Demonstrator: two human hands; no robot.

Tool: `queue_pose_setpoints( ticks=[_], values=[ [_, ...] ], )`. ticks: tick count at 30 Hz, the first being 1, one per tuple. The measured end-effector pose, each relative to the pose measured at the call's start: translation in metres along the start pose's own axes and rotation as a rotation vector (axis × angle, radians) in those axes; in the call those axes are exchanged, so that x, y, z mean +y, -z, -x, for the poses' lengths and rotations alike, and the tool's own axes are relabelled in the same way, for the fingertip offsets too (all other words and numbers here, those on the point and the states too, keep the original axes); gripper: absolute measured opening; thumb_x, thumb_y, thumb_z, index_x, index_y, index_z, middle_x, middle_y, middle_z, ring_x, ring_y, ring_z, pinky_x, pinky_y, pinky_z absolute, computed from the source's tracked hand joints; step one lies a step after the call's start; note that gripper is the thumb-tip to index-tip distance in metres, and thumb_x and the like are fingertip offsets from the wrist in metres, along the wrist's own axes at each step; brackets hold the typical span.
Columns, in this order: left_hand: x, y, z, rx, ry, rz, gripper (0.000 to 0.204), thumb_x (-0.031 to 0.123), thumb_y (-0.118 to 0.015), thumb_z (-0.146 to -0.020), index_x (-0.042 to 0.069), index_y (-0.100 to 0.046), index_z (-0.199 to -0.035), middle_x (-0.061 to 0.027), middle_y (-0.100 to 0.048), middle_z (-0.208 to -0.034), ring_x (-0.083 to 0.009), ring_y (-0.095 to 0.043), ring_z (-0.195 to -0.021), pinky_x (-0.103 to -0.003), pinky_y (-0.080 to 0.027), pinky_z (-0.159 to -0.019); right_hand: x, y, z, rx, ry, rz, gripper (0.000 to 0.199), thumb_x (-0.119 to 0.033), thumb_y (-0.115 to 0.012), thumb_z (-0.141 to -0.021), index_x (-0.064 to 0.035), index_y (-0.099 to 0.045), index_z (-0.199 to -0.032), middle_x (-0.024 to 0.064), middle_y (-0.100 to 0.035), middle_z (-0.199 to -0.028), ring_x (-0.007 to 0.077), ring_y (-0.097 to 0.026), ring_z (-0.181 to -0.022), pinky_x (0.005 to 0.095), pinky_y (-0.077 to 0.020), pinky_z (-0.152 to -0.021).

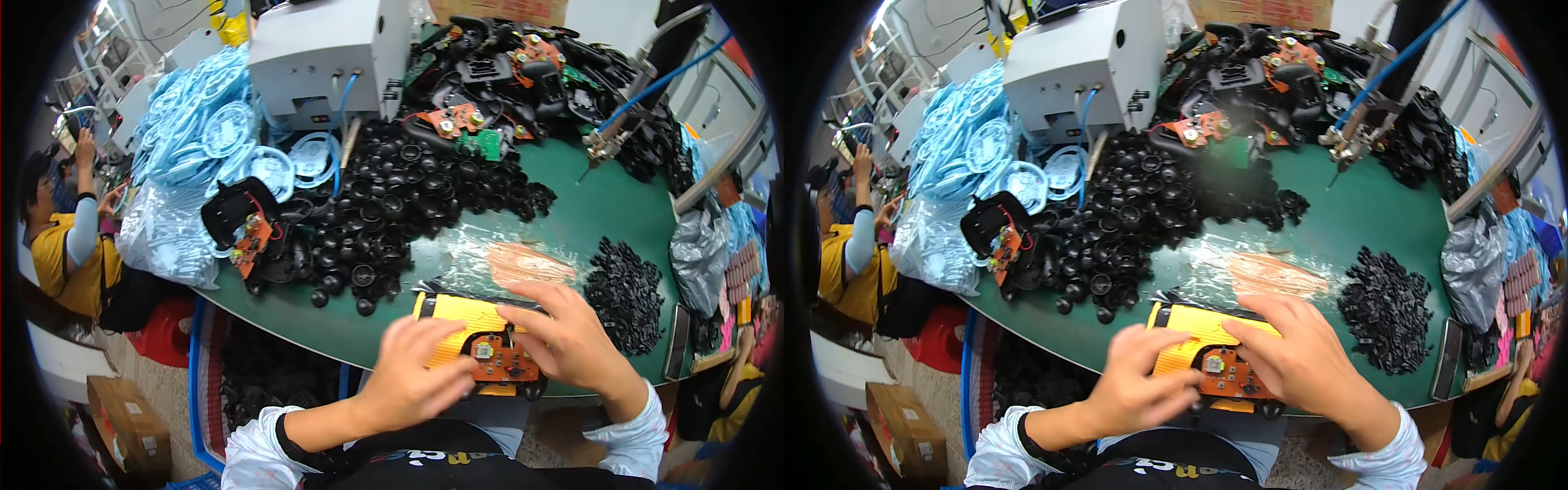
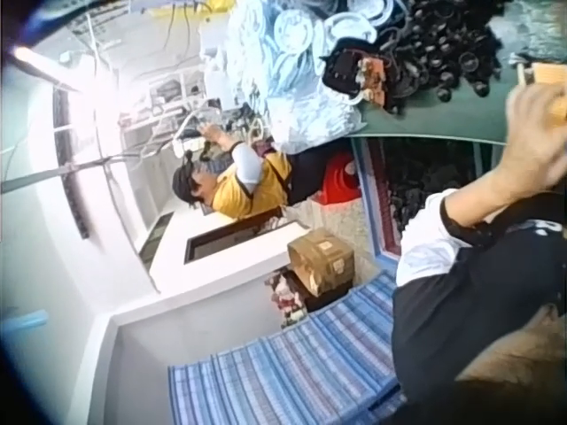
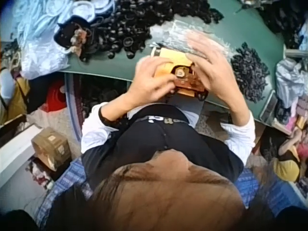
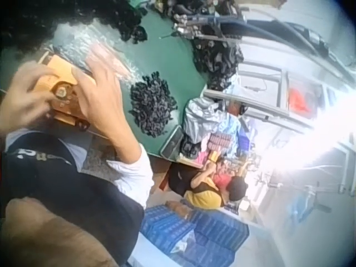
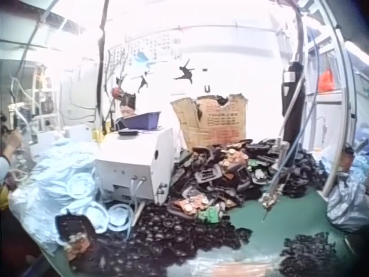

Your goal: Assembling internal circuit boards and components into plastic controller housings using an automated dispenser and hand tools.

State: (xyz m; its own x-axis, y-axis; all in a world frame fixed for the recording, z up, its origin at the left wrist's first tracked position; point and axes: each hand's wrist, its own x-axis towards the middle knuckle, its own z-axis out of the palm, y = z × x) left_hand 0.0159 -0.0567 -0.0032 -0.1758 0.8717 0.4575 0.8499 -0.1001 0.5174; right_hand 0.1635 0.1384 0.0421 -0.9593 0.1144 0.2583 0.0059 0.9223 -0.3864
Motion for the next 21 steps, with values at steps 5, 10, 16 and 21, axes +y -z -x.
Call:
queue_pose_setpoints(
  ticks=[5,10,16,21],
  values=[
    [-0.036,0.031,0.007,0.314,0.245,-0.39,0.022,0.002,-0.075,-0.066,0.011,-0.071,-0.085,-0.0025,-0.059,-0.089,-0.0245,-0.056,-0.089,-0.041,-0.037,-0.083,0.005,-0.057,-0.083,-0.053,0.317,0.091,0.03,-0.007,-0.065,-0.071,-0.0094,-0.068,-0.101,0.0067,-0.063,-0.105,0.026,-0.059,-0.092,0.0359,-0.0513,-0.075],
    [-0.053,0.04,0.017,0.375,0.31,-0.554,0.019,0.005,-0.076,-0.067,0.012,-0.071,-0.084,-0.001,-0.056,-0.084,-0.0223,-0.053,-0.086,-0.039,-0.035,-0.084,-0.014,-0.09,-0.126,-0.139,0.444,0.19,0.014,-0.012,-0.062,-0.073,-0.0084,-0.063,-0.087,0.0072,-0.058,-0.094,0.0242,-0.056,-0.087,0.034,-0.0514,-0.069],
    [-0.068,0.03,0.001,0.331,0.307,-0.542,0.016,0.015,-0.077,-0.07,0.009,-0.07,-0.083,-0.0027,-0.054,-0.088,-0.0238,-0.05,-0.089,-0.041,-0.034,-0.084,-0.016,-0.065,-0.101,0.037,0.343,0.1,0.01,-0.009,-0.062,-0.075,-0.0042,-0.059,-0.083,0.0097,-0.062,-0.098,0.0256,-0.062,-0.086,0.035,-0.054,-0.067],
    [-0.079,0.029,-0.006,0.277,0.305,-0.483,0.008,0.009,-0.073,-0.071,0.008,-0.067,-0.075,-0.004,-0.054,-0.088,-0.0253,-0.051,-0.087,-0.04,-0.036,-0.076,-0.016,-0.015,-0.033,0.153,0.184,0.179,0.012,-0.003,-0.066,-0.075,-0.0021,-0.062,-0.086,0.0142,-0.068,-0.101,0.026,-0.069,-0.079,0.0337,-0.0565,-0.064]
  ],
)
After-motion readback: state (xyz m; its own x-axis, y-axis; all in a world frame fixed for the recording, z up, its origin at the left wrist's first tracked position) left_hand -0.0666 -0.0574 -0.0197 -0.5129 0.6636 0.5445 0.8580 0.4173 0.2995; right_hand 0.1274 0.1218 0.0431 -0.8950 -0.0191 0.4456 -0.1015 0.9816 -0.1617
